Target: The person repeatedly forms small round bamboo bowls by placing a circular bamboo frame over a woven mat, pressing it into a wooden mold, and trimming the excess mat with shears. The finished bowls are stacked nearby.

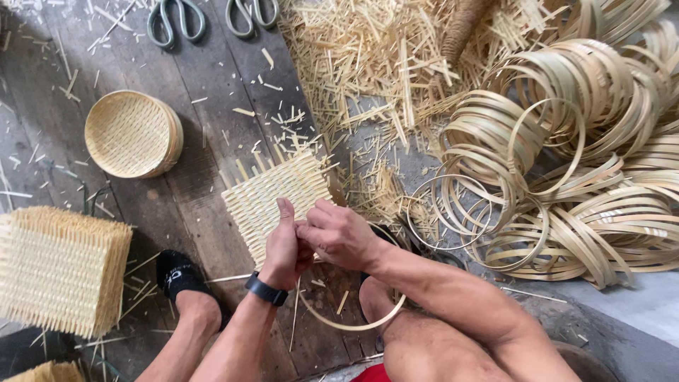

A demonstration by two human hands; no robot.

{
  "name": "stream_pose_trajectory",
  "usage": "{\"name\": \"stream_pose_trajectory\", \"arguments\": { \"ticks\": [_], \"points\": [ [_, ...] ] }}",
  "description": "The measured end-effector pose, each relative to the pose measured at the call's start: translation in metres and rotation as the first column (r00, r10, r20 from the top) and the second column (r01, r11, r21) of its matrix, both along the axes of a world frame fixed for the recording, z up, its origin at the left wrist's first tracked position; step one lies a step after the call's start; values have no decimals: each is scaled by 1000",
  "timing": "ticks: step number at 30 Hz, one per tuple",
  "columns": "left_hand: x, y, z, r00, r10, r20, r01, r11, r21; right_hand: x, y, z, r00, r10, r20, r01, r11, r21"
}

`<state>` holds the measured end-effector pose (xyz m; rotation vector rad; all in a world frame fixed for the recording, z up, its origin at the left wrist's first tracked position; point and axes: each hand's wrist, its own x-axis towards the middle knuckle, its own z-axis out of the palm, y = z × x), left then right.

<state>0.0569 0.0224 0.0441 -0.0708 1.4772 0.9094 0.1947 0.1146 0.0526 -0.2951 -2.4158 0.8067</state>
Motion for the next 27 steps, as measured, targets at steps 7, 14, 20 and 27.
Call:
{"name": "stream_pose_trajectory", "arguments": {
  "ticks": [7,14,20,27],
  "points": [
    [-21,-9,-21,958,246,144,-280,909,309,3,41,-5,972,-187,144,229,892,-390],
    [-56,-23,-16,644,582,497,-760,563,325,32,39,-36,962,-239,-130,-199,-293,-935],
    [-73,-16,0,989,102,110,-122,973,197,34,41,-58,998,-25,-56,-61,-395,-917],
    [-62,-22,-7,970,218,107,-239,934,266,31,41,-50,990,138,-13,37,-356,-934]
  ]
}}
